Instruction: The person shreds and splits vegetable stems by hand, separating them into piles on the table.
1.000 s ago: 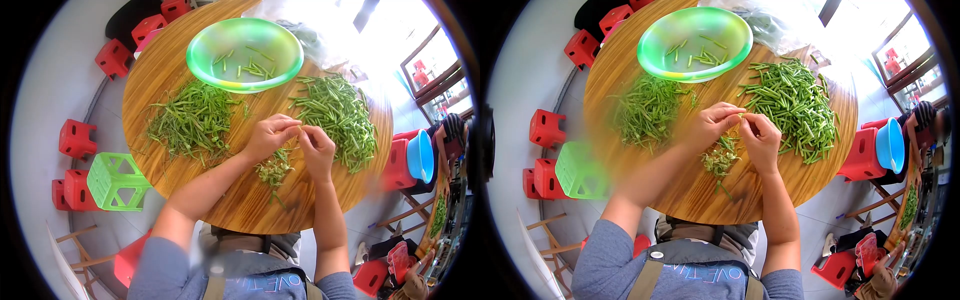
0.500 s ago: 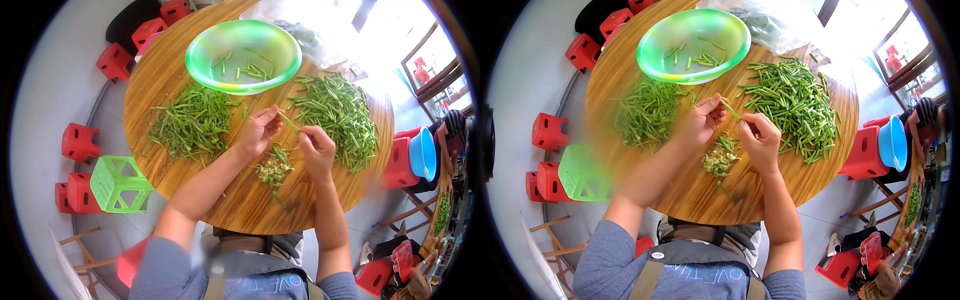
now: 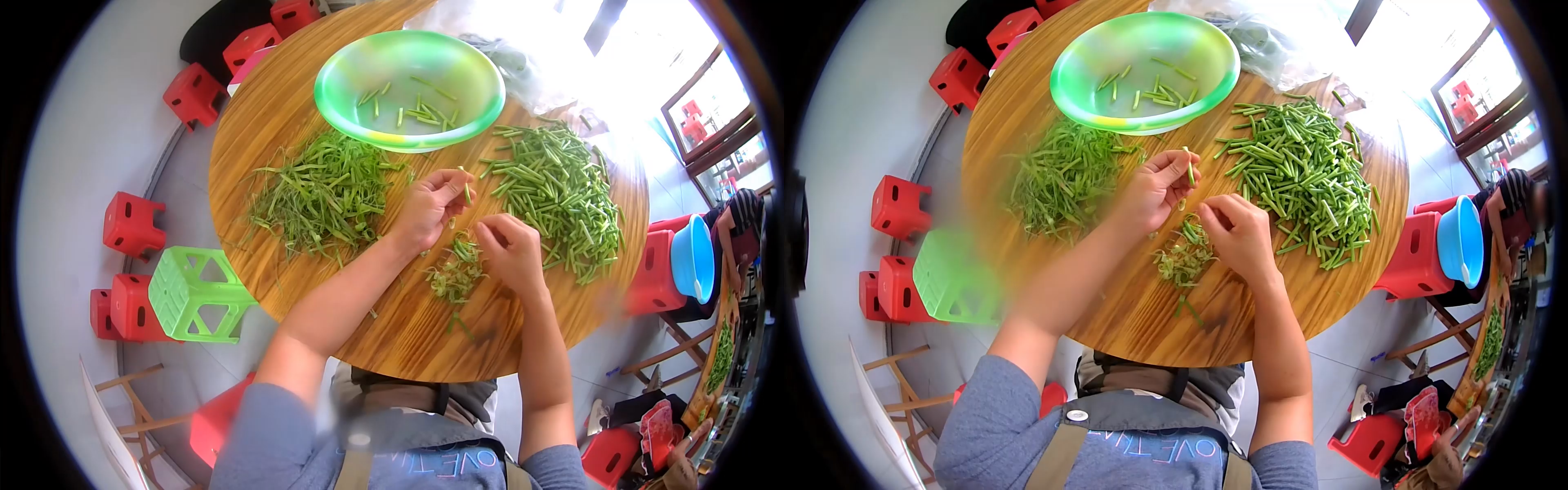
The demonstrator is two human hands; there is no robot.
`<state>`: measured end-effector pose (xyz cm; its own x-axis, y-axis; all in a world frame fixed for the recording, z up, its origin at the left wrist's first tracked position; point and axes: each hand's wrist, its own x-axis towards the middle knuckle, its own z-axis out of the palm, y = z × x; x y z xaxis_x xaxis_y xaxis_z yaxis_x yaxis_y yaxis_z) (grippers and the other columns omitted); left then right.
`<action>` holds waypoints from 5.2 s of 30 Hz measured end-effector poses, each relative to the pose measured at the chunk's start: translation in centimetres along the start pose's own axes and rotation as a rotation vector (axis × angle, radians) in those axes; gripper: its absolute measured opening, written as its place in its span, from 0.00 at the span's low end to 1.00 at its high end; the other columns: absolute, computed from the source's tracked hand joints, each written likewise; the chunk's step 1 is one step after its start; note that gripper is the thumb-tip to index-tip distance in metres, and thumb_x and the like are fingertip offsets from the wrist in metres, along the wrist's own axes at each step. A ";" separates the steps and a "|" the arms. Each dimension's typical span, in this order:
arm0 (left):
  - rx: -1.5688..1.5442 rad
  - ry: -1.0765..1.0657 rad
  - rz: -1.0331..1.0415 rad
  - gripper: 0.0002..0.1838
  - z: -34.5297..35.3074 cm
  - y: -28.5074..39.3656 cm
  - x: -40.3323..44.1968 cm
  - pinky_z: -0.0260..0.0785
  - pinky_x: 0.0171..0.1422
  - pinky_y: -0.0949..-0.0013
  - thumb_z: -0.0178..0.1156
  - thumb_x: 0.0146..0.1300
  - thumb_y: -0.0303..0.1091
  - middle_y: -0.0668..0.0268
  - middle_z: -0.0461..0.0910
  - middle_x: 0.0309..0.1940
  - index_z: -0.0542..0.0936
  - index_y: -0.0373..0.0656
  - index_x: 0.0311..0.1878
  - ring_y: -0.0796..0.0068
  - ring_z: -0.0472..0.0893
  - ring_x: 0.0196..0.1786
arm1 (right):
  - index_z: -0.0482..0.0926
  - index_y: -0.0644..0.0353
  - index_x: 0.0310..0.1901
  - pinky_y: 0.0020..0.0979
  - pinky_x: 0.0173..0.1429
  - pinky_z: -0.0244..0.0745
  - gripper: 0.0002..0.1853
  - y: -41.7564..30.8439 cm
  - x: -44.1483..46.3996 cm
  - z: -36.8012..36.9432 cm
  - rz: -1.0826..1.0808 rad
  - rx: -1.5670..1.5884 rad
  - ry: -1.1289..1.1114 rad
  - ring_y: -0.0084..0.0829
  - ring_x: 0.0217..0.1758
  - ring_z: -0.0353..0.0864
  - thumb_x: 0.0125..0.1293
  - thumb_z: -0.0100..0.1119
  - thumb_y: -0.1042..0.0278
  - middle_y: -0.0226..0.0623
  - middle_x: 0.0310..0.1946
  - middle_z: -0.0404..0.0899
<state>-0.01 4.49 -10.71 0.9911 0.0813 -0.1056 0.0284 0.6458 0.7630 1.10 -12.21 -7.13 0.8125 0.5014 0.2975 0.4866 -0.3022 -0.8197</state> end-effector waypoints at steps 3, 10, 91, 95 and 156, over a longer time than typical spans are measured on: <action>0.079 -0.083 0.000 0.13 0.7 0.2 -0.4 0.69 0.39 0.77 0.54 0.67 0.37 0.68 0.77 0.30 0.76 0.39 0.48 0.80 0.76 0.34 | 0.79 0.64 0.39 0.20 0.27 0.65 0.07 0.6 0.2 0.2 0.042 0.074 0.154 0.16 0.22 0.68 0.59 0.61 0.73 0.30 0.26 0.75; 0.272 -0.169 -0.021 0.12 1.9 0.4 -1.2 0.68 0.34 0.78 0.55 0.66 0.32 0.70 0.76 0.29 0.76 0.38 0.49 0.81 0.75 0.31 | 0.80 0.63 0.42 0.15 0.29 0.62 0.07 1.1 0.4 -0.6 0.253 0.365 0.223 0.11 0.26 0.67 0.62 0.60 0.72 0.21 0.27 0.74; -0.420 -0.221 -0.240 0.18 0.1 0.7 -0.4 0.71 0.43 0.76 0.50 0.66 0.25 0.65 0.76 0.37 0.69 0.32 0.59 0.79 0.74 0.36 | 0.79 0.65 0.34 0.14 0.23 0.54 0.05 1.5 0.7 -2.5 0.296 0.577 0.515 0.09 0.21 0.62 0.63 0.56 0.72 0.20 0.21 0.70; -0.431 -0.225 -0.198 0.17 0.3 1.1 -0.4 0.70 0.44 0.75 0.50 0.67 0.28 0.66 0.75 0.37 0.69 0.33 0.57 0.78 0.74 0.38 | 0.79 0.64 0.30 0.15 0.23 0.54 0.06 0.4 0.7 -3.4 0.364 0.484 0.320 0.10 0.20 0.62 0.62 0.56 0.71 0.19 0.19 0.69; 0.112 0.093 -0.167 0.06 2.1 0.3 -1.4 0.69 0.35 0.80 0.61 0.61 0.30 0.71 0.77 0.27 0.79 0.38 0.38 0.84 0.74 0.29 | 0.80 0.64 0.32 0.26 0.26 0.70 0.05 0.2 0.0 0.2 -0.168 -0.102 0.130 0.29 0.21 0.75 0.52 0.61 0.78 0.36 0.25 0.77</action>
<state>-1.15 2.99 -9.00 0.9553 0.0529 -0.2909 0.2107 0.5685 0.7953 1.17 -12.11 -7.37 0.7489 0.4446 0.4914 0.6428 -0.3072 -0.7018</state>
